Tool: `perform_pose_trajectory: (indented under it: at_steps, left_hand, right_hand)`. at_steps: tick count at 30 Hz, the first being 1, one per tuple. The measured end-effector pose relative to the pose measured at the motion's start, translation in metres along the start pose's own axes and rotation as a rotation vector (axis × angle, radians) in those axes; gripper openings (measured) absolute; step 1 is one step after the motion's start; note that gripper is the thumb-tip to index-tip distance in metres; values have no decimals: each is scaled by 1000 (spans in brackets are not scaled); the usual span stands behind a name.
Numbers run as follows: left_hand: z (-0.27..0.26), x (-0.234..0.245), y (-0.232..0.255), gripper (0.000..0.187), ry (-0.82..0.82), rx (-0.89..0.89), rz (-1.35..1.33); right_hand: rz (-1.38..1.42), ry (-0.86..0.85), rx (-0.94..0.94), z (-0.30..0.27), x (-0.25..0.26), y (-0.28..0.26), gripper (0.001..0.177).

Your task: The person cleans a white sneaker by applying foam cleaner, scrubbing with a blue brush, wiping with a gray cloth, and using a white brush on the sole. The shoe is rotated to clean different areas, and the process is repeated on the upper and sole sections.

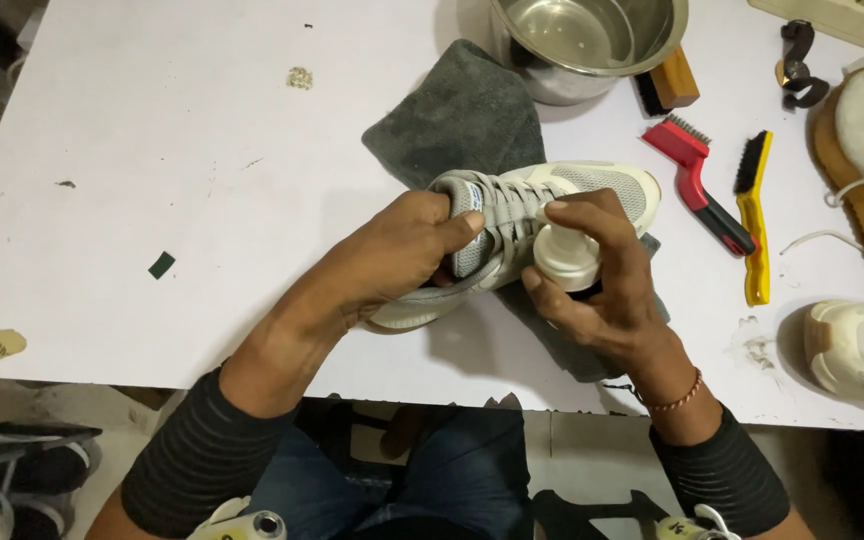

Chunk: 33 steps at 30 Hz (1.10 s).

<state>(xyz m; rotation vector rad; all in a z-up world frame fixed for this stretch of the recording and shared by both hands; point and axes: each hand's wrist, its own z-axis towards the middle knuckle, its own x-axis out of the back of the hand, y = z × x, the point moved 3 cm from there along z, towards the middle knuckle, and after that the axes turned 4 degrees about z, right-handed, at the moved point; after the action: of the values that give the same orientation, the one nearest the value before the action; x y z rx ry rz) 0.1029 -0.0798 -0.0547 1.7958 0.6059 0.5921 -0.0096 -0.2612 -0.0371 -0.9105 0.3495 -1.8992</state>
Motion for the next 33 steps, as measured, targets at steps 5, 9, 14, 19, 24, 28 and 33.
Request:
perform_pose_trajectory:
  at_steps: [5, 9, 14, 19, 24, 28, 33]
  left_hand:
    - [-4, 0, 10, 38, 15, -21, 24]
    - [-11, 1, 23, 46, 30, -33, 168]
    - [-36, -5, 49, 61, 92, -32, 631]
    - [-76, -19, 65, 35, 543, -774, 942]
    - [-76, -57, 68, 65, 185, -756, 685]
    - [-59, -87, 48, 105, 130, -697, 598]
    - [-56, -104, 40, 96, 154, -644, 504]
  right_hand:
    - [10, -28, -1, 9, 0, 1, 52]
    - [13, -10, -33, 10, 6, -2, 53]
    - [30, 36, -55, 9, 13, -13, 54]
    - [17, 148, -240, 4, 14, -40, 49]
    - [97, 261, -230, 14, 16, -58, 51]
    - [10, 364, -302, 16, 25, -69, 58]
    - [-29, 331, -288, 5, 27, -70, 63]
